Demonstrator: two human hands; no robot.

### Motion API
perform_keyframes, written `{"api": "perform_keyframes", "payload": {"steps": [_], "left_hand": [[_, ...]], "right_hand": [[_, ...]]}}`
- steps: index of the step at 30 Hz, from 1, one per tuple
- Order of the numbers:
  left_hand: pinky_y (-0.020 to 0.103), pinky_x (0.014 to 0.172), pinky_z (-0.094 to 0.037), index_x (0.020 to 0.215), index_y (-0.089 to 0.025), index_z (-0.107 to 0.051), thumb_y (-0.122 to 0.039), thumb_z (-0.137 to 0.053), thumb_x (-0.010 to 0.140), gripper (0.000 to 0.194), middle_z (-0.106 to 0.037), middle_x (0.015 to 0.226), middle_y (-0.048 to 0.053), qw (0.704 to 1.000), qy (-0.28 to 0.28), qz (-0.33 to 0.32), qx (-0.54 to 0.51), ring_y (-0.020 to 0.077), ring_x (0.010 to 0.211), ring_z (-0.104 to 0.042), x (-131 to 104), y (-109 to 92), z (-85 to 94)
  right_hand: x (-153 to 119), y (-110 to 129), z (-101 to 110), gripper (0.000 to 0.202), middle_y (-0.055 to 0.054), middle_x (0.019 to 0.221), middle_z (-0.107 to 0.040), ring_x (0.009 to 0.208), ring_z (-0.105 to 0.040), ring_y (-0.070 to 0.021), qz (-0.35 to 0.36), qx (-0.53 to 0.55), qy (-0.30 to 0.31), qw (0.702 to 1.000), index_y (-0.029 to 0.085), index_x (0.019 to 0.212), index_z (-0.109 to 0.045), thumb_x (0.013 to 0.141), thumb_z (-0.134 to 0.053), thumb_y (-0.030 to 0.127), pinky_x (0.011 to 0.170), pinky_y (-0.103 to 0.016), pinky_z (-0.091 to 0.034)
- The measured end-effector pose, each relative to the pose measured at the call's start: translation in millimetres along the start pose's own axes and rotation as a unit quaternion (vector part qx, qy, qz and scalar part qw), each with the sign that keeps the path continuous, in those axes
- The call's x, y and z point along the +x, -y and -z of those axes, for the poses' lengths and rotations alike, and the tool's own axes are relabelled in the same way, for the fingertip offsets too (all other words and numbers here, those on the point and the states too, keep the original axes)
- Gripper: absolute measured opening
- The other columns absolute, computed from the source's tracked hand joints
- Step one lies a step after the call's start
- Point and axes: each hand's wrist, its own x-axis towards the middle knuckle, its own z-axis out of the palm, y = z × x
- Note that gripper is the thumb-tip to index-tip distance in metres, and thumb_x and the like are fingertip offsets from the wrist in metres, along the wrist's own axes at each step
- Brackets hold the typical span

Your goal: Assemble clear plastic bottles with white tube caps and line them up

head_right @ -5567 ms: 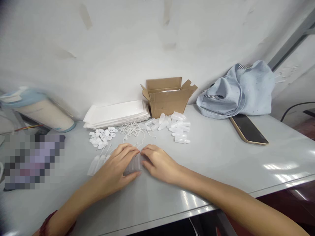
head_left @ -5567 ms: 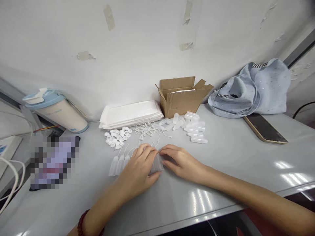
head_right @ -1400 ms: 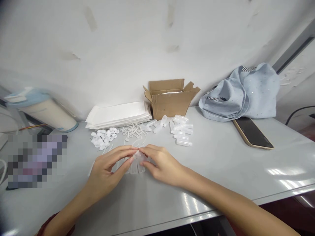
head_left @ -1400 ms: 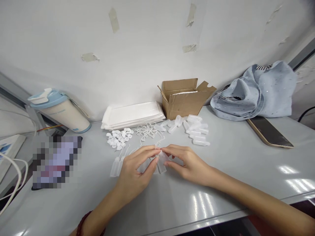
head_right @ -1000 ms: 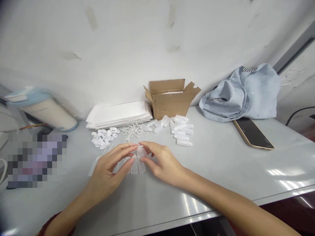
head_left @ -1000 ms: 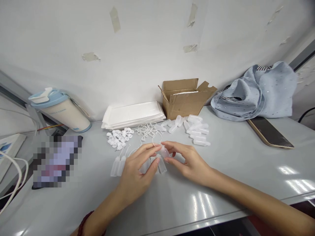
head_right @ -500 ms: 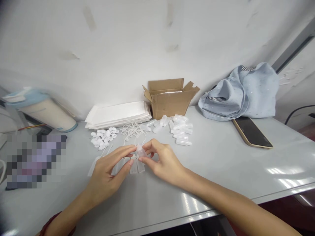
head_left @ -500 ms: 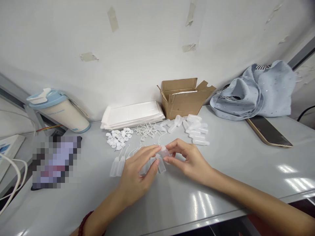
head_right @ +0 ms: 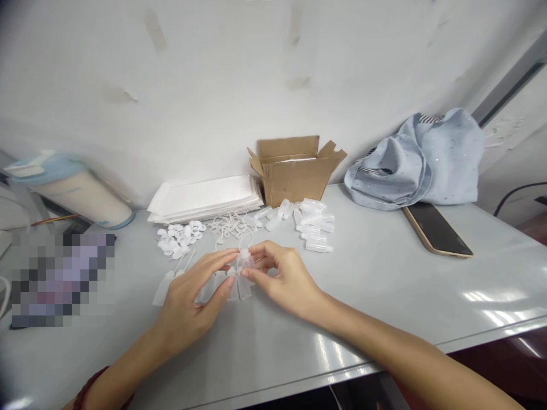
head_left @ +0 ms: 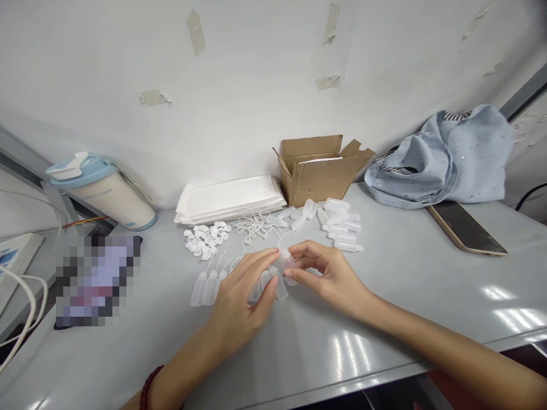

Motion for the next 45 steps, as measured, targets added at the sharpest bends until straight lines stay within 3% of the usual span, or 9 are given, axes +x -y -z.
{"api": "perform_keyframes", "payload": {"steps": [3, 7, 10, 14, 20, 25, 33, 45], "left_hand": [[0.04, 0.095, -0.05, 0.123, -0.015, -0.051, -0.007, -0.053, 0.086, 0.038, -0.061, 0.12, 0.013, 0.998, -0.024, -0.032, 0.043, 0.0235, 0.112, -0.057, -0.2, 0.3, -1.8], [0.045, 0.1, -0.047, 0.129, -0.01, -0.044, -0.016, -0.062, 0.085, 0.048, -0.057, 0.126, 0.018, 0.99, 0.017, -0.112, 0.079, 0.0283, 0.122, -0.049, -2.6, 5.1, -8.0], [0.046, 0.101, -0.047, 0.129, -0.008, -0.044, -0.019, -0.064, 0.085, 0.05, -0.059, 0.123, 0.018, 0.987, 0.031, -0.123, 0.101, 0.0285, 0.122, -0.048, -3.9, 8.3, -13.2], [0.047, 0.098, -0.049, 0.126, -0.01, -0.046, -0.018, -0.064, 0.085, 0.046, -0.061, 0.119, 0.016, 0.989, 0.026, -0.094, 0.109, 0.0288, 0.118, -0.05, -4.0, 8.5, -16.7], [0.053, 0.089, -0.05, 0.119, -0.011, -0.05, -0.025, -0.066, 0.083, 0.043, -0.064, 0.113, 0.015, 0.983, 0.088, -0.068, 0.148, 0.0354, 0.113, -0.053, -4.8, 6.1, -22.7], [0.054, 0.09, -0.048, 0.116, -0.013, -0.052, -0.024, -0.065, 0.082, 0.038, -0.064, 0.111, 0.013, 0.977, 0.132, -0.04, 0.161, 0.0363, 0.114, -0.052, -5.5, 5.3, -26.9], [0.055, 0.091, -0.047, 0.115, -0.017, -0.051, -0.025, -0.061, 0.083, 0.035, -0.063, 0.111, 0.012, 0.98, 0.132, -0.011, 0.15, 0.036, 0.115, -0.05, -7.3, 9.5, -25.2], [0.055, 0.094, -0.044, 0.121, -0.019, -0.048, -0.024, -0.059, 0.082, 0.041, -0.06, 0.118, 0.01, 0.976, 0.166, 0.006, 0.14, 0.0349, 0.12, -0.046, -7.0, 10.0, -20.7]], "right_hand": [[-0.6, 2.0, 0.1, 0.024, -0.002, 0.076, -0.067, 0.072, -0.066, -0.0174, -0.024, 0.0, -0.006, 1.0, 0.017, 0.094, -0.06, 0.076, -0.07, 0.03, 0.067, -0.031, -0.049], [0.5, 1.2, 0.1, 0.02, 0.0, 0.07, -0.064, 0.064, -0.062, -0.0149, -0.046, 0.01, 0.017, 0.999, 0.016, 0.091, -0.059, 0.078, -0.067, 0.03, 0.059, -0.027, -0.047], [1.2, 0.2, -0.7, 0.02, -0.002, 0.074, -0.065, 0.064, -0.06, -0.0136, -0.054, 0.016, 0.031, 0.998, 0.015, 0.092, -0.06, 0.08, -0.065, 0.029, 0.057, -0.026, -0.046], [2.0, 0.6, -0.3, 0.019, -0.004, 0.082, -0.066, 0.066, -0.06, -0.0134, -0.049, 0.009, 0.043, 0.998, 0.014, 0.094, -0.061, 0.082, -0.061, 0.029, 0.058, -0.025, -0.046], [6.7, 0.2, 9.9, 0.018, -0.003, 0.071, -0.065, 0.064, -0.058, -0.0151, -0.002, -0.199, 0.111, 0.974, 0.014, 0.085, -0.066, 0.087, -0.051, 0.023, 0.059, -0.027, -0.042], [8.4, -1.6, 13.0, 0.019, -0.002, 0.069, -0.063, 0.062, -0.054, -0.014, 0.018, -0.266, 0.138, 0.954, 0.015, 0.077, -0.064, 0.087, -0.048, 0.018, 0.058, -0.026, -0.039], [7.7, -3.5, 8.9, 0.015, -0.003, 0.078, -0.062, 0.067, -0.055, -0.0148, 0.031, -0.254, 0.144, 0.956, 0.015, 0.089, -0.066, 0.084, -0.052, 0.014, 0.063, -0.027, -0.043], [7.1, -6.4, 9.1, 0.01, -0.002, 0.076, -0.062, 0.066, -0.057, -0.0146, 0.028, -0.229, 0.151, 0.961, 0.016, 0.082, -0.061, 0.082, -0.051, 0.013, 0.063, -0.026, -0.043]]}}
